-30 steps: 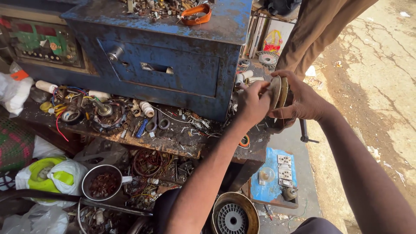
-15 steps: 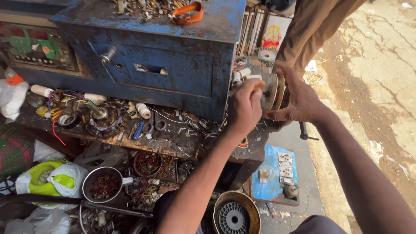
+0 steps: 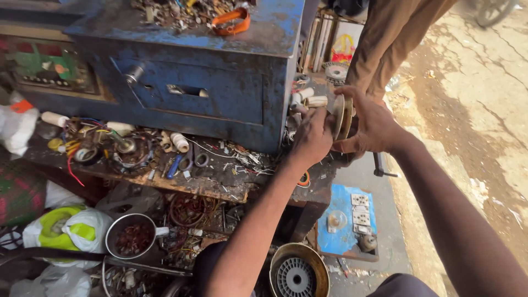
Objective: The person sits at a cluttered workbench and turns the crank of a bench-mounted winding machine. They handle a spool of orange enameled copper wire, pull and arrange the wire, cut it with scissors, and resume turning the crank.
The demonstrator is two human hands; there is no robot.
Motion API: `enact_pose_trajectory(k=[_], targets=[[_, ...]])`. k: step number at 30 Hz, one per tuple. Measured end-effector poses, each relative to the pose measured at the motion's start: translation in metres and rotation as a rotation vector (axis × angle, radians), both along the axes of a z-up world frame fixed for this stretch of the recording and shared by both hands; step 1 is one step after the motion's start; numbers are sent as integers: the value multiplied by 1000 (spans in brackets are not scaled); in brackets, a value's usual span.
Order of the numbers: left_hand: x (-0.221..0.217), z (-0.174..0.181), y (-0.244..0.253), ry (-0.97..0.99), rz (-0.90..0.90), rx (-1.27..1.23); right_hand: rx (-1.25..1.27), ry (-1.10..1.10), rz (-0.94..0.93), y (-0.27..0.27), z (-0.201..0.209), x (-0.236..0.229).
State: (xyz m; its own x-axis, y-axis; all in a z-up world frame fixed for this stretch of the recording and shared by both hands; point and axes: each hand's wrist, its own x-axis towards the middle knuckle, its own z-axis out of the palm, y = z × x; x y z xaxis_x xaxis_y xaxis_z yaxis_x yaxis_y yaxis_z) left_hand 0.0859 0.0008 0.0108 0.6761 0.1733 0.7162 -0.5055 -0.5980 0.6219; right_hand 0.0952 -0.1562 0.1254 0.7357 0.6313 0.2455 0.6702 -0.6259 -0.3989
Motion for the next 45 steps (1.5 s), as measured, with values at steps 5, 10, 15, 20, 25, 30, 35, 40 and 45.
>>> enact_pose_trajectory(k=[5, 10, 15, 20, 25, 30, 35, 40, 45], targets=[[18, -13, -1, 116, -102, -96, 54, 121, -35, 1, 4, -7], [38, -22, 0, 267, -56, -122, 43, -52, 54, 2, 3, -5], [23, -7, 0, 107, -32, -19, 122, 153, 29, 3, 6, -7], [34, -7, -3, 355, 44, -36, 127, 243, -46, 8, 18, -20], [33, -24, 1, 105, -162, -105, 149, 21, 68, 0, 2, -8], [9, 10, 10, 280, -121, -87, 135, -12, 89, -4, -7, 6], [56, -37, 2, 124, -32, 57, 158, -11, 95, -2, -5, 3], [23, 6, 5, 149, -57, -181, 186, 22, 106, -4, 0, 0], [-9, 27, 15, 2, 4, -16, 139, 75, 23, 0, -1, -1]])
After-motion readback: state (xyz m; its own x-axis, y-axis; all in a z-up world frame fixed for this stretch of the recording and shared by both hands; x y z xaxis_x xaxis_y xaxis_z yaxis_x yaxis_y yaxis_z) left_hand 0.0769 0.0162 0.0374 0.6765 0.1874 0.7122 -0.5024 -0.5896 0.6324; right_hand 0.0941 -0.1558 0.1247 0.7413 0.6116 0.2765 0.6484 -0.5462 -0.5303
